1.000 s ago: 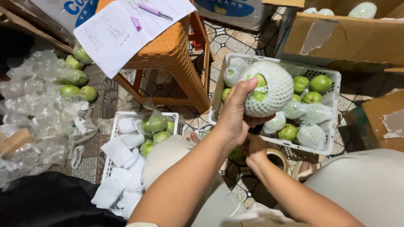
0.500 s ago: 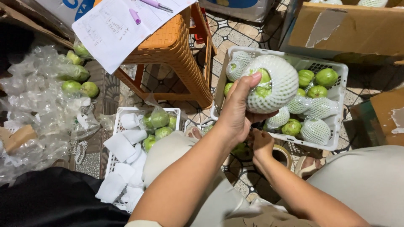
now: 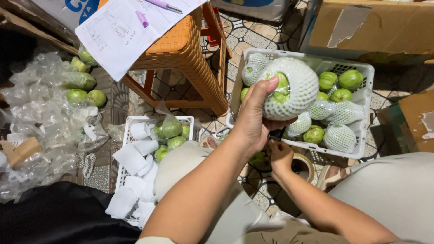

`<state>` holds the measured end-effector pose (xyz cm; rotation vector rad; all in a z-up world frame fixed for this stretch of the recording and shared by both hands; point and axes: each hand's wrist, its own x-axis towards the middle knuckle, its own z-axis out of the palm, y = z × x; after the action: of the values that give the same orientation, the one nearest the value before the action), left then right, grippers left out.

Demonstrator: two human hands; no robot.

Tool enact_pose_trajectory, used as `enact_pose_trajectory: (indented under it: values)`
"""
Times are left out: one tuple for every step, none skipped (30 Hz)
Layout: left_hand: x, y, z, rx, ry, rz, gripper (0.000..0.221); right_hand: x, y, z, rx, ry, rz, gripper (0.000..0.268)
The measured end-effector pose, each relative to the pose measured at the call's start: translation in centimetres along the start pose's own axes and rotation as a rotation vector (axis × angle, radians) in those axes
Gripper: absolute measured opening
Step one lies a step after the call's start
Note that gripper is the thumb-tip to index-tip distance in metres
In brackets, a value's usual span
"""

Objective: Manually wrapping guavas in protective foam sleeves and organizing them into a plastic crate for packaging.

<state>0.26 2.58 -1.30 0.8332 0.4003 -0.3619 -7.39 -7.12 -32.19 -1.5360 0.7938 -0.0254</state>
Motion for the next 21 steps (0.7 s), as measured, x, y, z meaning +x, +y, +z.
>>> enact_pose_trajectory:
  values:
    - [0.0,0.0,0.0,0.002,-0.001,-0.001,0.063,-0.3,-0.5,0.0,0.002,0.001,0.000,0.024]
    - [0.0,0.0,-0.1,0.004,-0.004,0.000,0.063,-0.6,-1.0,-0.1,0.013,-0.016,0.026,0.024]
    - [0.0,0.0,0.0,0.007,-0.007,0.001,0.064,-0.9,-1.5,-0.1,0.025,-0.033,0.053,0.024]
    - [0.1,-0.1,0.0,0.008,-0.008,0.000,0.064,-0.6,-1.4,-0.1,0.026,-0.032,0.053,0.024]
    - [0.1,-0.2,0.0,0.003,-0.004,-0.001,0.062,-0.3,-1.2,-0.1,0.027,-0.036,0.051,0.022]
    - [0.1,-0.3,0.0,-0.002,-0.001,-0.002,0.061,0.0,-1.0,0.0,0.029,-0.040,0.049,0.020]
    - [0.2,-0.4,0.0,-0.002,-0.001,-0.003,0.061,0.4,-0.6,0.0,0.029,-0.039,0.050,0.020]
    - [0.2,-0.4,-0.1,0.003,-0.003,-0.001,0.061,0.8,-0.1,0.0,0.019,-0.042,0.046,0.021]
    - [0.3,-0.5,-0.1,0.007,-0.006,0.000,0.061,1.2,0.4,-0.1,0.008,-0.043,0.041,0.022]
    - [0.3,-0.6,0.0,0.006,-0.007,-0.001,0.061,1.3,0.4,-0.1,0.007,-0.041,0.041,0.022]
    - [0.4,-0.7,0.1,0.000,0.001,-0.008,0.062,1.3,0.4,0.0,-0.037,-0.023,0.026,0.019]
    - [0.4,-0.7,0.1,-0.007,0.010,-0.014,0.063,1.3,0.4,0.1,-0.082,-0.005,0.011,0.016]
    - [0.4,-0.8,0.1,-0.005,0.008,-0.013,0.063,1.4,0.4,0.2,-0.080,-0.004,0.010,0.016]
    - [0.3,-0.9,0.2,-0.007,0.006,-0.019,0.064,1.5,0.4,0.2,-0.222,-0.018,0.009,0.016]
    - [0.3,-1.0,0.2,-0.009,0.004,-0.025,0.064,1.5,0.4,0.3,-0.363,-0.031,0.009,0.017]
    - [0.2,-1.0,0.2,-0.007,0.003,-0.025,0.064,1.4,0.4,0.2,-0.361,-0.030,0.009,0.017]
    - [0.2,-1.0,0.3,-0.006,0.000,-0.024,0.065,1.3,0.3,0.2,-0.372,-0.014,0.037,0.015]
    - [0.1,-1.0,0.3,-0.005,-0.003,-0.023,0.066,1.2,0.3,0.2,-0.382,0.003,0.064,0.012]
    - [0.3,-1.1,0.1,-0.001,-0.006,-0.016,0.066,1.5,0.9,0.4,-0.376,0.001,0.059,0.012]
    - [0.5,-1.1,-0.1,0.008,-0.006,-0.021,0.067,1.8,1.5,0.6,-0.229,-0.037,0.126,0.015]
    - [0.6,-1.4,-0.3,0.012,-0.003,-0.028,0.068,2.0,2.2,0.5,-0.087,-0.076,0.194,0.018]
